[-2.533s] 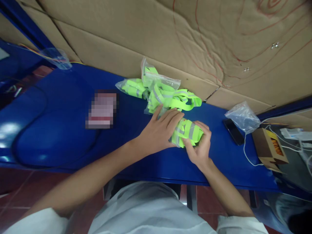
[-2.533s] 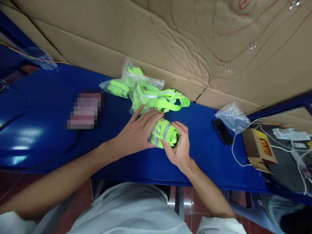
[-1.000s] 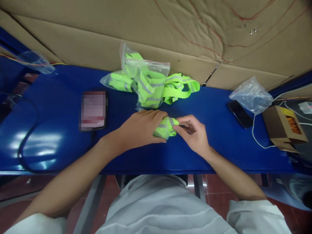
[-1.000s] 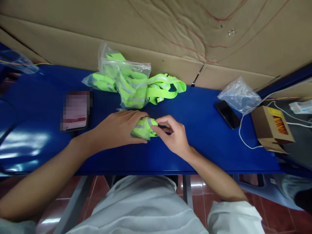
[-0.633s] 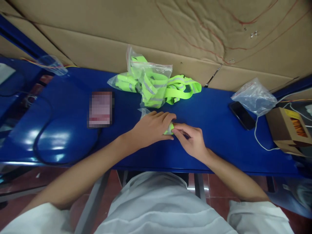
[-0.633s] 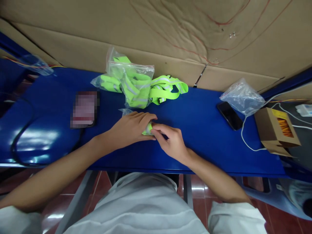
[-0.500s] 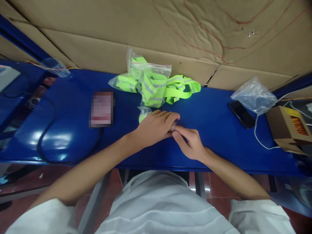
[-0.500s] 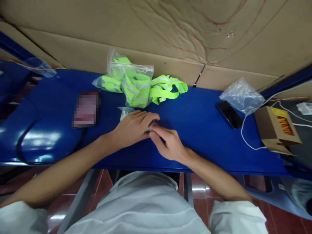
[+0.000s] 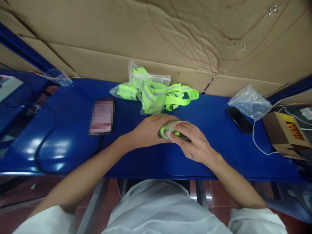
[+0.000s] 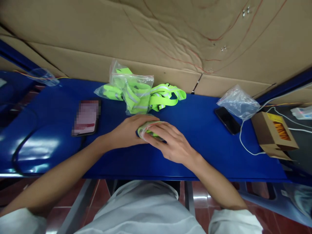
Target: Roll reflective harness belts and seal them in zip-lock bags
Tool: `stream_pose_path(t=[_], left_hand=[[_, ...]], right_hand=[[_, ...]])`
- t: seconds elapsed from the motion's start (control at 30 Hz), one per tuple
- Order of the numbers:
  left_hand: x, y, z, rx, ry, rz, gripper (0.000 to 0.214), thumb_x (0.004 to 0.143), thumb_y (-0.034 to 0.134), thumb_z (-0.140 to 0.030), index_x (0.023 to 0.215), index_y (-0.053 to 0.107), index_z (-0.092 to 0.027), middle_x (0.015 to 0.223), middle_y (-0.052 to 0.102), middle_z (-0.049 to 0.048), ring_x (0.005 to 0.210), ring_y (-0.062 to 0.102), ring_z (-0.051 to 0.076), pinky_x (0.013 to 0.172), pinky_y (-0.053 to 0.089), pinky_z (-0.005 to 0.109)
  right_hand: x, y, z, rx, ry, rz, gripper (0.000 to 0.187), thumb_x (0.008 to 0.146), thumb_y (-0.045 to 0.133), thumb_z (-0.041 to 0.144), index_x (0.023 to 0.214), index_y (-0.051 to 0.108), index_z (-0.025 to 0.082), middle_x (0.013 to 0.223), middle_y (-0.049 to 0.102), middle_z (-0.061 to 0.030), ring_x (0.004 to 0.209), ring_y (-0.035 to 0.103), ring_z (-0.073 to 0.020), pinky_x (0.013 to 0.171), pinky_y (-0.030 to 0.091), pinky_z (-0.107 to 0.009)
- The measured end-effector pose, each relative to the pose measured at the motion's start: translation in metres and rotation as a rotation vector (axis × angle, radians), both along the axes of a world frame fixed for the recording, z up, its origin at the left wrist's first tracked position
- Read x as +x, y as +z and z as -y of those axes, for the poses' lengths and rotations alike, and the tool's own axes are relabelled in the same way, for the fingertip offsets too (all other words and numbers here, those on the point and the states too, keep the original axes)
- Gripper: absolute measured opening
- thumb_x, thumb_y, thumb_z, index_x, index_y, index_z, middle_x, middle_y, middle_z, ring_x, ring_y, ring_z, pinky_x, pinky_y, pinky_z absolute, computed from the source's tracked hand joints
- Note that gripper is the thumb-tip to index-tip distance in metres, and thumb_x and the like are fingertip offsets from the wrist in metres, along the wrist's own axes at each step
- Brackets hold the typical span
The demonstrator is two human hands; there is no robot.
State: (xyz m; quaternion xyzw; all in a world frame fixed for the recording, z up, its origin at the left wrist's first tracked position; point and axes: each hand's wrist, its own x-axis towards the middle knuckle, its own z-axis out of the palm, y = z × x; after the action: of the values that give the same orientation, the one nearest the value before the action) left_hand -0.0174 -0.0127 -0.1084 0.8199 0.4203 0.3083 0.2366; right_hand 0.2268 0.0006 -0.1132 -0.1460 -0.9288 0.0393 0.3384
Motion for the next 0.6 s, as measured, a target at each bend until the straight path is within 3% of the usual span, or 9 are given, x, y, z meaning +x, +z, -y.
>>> stream_pose_path(t=[0.07,0.13,0.2,0.27,0.33,0.4,0.47,0.6], left_hand=[[-0.001,0.0,0.002,-0.072,0.026,0.153,0.063,0.085,0.081,-0.054,0.136,0.064,-0.021,0.132,0.073,0.0123,0.121,0.07,0.031,0.109,0.054,0.047],[0.0,-0.001,0.004,-0.152,0.058,0.417,0.069,0.083,0.079,-0.063,0.137,0.065,-0.021,0.135,0.071,0.0139,0.125,0.069,0.032,0.109,0.055,0.048],[0.003,-0.004,0.006,-0.254,0.085,0.69,0.075,0.084,0.073,-0.072,0.138,0.065,-0.021,0.136,0.07,0.0155,0.128,0.067,0.033,0.108,0.056,0.051],[0.007,-0.011,0.007,-0.384,0.086,0.873,0.081,0.081,0.072,-0.076,0.141,0.064,-0.021,0.137,0.069,0.0163,0.128,0.067,0.035,0.107,0.057,0.053],[0.012,-0.017,0.008,-0.5,0.057,0.945,0.084,0.078,0.077,-0.075,0.141,0.064,-0.022,0.14,0.068,0.0167,0.129,0.066,0.037,0.108,0.057,0.053],[0.014,-0.02,0.008,-0.546,0.044,0.946,0.08,0.078,0.08,-0.071,0.139,0.066,-0.021,0.142,0.066,0.0167,0.132,0.064,0.037,0.109,0.056,0.052],[0.012,-0.017,0.007,-0.523,0.083,0.946,0.07,0.082,0.08,-0.064,0.136,0.067,-0.02,0.144,0.065,0.016,0.134,0.063,0.037,0.109,0.056,0.051],[0.005,-0.009,0.003,-0.46,0.151,1.041,0.064,0.08,0.087,-0.048,0.135,0.068,-0.022,0.148,0.063,0.0124,0.138,0.06,0.035,0.112,0.055,0.047]], right_hand=[[0.002,0.002,0.0,0.044,-0.139,-0.113,0.044,0.095,0.071,0.022,0.137,0.065,0.035,0.134,0.065,-0.007,0.13,0.062,-0.0275,0.11,0.055,-0.048],[0.002,0.001,0.001,-0.049,-0.303,-0.28,0.057,0.088,0.082,0.039,0.141,0.06,0.032,0.136,0.061,-0.0117,0.132,0.059,-0.0322,0.11,0.053,-0.052],[-0.001,-0.004,0.002,-0.343,-0.306,-0.402,0.07,0.088,0.078,0.055,0.147,0.052,0.028,0.135,0.06,-0.0147,0.128,0.061,-0.0321,0.103,0.057,-0.051],[-0.007,-0.012,0.004,-0.68,-0.183,-0.406,0.064,0.092,0.072,0.058,0.143,0.051,0.026,0.128,0.065,-0.0134,0.116,0.067,-0.027,0.093,0.061,-0.042],[-0.014,-0.019,0.004,-0.855,-0.134,-0.363,0.047,0.094,0.073,0.051,0.13,0.06,0.024,0.118,0.069,-0.0094,0.104,0.07,-0.022,0.086,0.062,-0.035],[-0.018,-0.021,0.003,-0.894,-0.182,-0.38,0.033,0.093,0.076,0.044,0.116,0.067,0.023,0.111,0.071,-0.0064,0.097,0.069,-0.0191,0.082,0.061,-0.032],[-0.019,-0.019,-0.001,-0.97,-0.209,-0.417,0.033,0.09,0.078,0.044,0.112,0.07,0.021,0.096,0.072,-0.0032,0.079,0.067,-0.0156,0.07,0.059,-0.028],[-0.015,-0.014,-0.008,-1.348,-0.208,-0.263,0.04,0.091,0.074,0.055,0.109,0.071,0.019,0.05,0.046,0.0088,0.035,0.037,-0.0079,0.034,0.034,-0.021]])
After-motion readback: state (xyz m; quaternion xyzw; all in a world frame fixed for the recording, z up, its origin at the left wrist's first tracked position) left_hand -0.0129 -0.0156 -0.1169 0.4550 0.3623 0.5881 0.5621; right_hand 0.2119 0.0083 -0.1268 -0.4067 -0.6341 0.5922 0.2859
